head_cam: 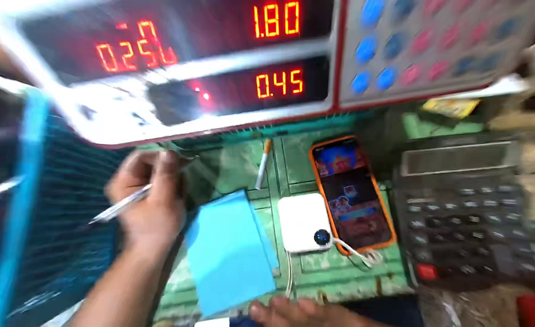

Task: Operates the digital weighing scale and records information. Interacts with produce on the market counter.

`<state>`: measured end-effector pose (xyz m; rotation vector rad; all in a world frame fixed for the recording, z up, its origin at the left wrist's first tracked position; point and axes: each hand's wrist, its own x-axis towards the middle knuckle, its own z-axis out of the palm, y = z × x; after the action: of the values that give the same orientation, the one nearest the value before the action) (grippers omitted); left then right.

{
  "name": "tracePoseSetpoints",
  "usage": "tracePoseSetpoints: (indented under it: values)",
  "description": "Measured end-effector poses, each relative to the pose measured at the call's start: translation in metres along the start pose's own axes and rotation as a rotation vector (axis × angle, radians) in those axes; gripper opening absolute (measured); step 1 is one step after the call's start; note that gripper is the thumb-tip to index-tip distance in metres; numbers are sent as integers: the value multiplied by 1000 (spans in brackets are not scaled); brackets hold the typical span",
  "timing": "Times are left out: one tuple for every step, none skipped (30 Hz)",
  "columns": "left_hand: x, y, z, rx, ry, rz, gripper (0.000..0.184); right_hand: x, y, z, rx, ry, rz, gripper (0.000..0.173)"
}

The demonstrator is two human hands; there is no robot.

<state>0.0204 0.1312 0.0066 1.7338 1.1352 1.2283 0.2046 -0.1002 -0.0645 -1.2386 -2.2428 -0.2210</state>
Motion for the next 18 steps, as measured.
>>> tracePoseSetpoints:
  values:
    - [2, 3, 1, 8, 26, 24, 13, -4, 2, -2, -73, -25, -67, 33]
    - [-3, 6, 3, 23, 48, 21, 13, -11, -4, -2, -101, -27, -96, 32]
    - [-9, 10, 4, 45, 57, 21, 15, -16, -7, 3, -113, -4, -98, 30]
    - [-8, 12, 4, 61, 67, 44, 18, -16, -6, 11, -123, 35, -89, 27]
    - [-7, 12, 3, 65, 80, 67, 19, -14, -8, 16, -123, 70, -72, 25]
    - [-8, 10, 2, 64, 93, 74, 20, -14, -11, 18, -128, 76, -57, 24]
    - [-9, 8, 2, 63, 106, 69, 22, -14, -12, 17, -147, 74, -59, 23]
    - [-8, 6, 2, 66, 120, 59, 23, -13, -10, 17, -172, 70, -70, 22]
    - [-6, 5, 2, 67, 126, 43, 24, -13, -9, 17, -189, 63, -80, 22]
    - [-5, 4, 2, 62, 130, 23, 24, -13, -8, 17, -199, 53, -85, 21]
    - [-5, 4, 1, 59, 131, 6, 25, -13, -9, 17, -202, 56, -81, 20]
    - [-4, 3, 1, 59, 134, -7, 25, -12, -9, 19, -201, 69, -71, 18]
    - [-3, 2, 1, 57, 135, -14, 26, -12, -10, 22, -200, 92, -59, 17]
    - [-2, 1, 1, 58, 130, -19, 26, -12, -11, 25, -196, 122, -51, 16]
    - [-1, 1, 2, 62, 122, -21, 25, -12, -11, 29, -180, 158, -45, 15]
    - [0, 0, 2, 62, 113, -24, 24, -11, -11, 33, -151, 206, -37, 14]
    - [3, -1, 2, 60, 101, -28, 23, -10, -11, 37, -114, 259, -22, 14]
    - [5, -1, 3, 56, 91, -34, 23, -8, -12, 41, -76, 305, 2, 16]
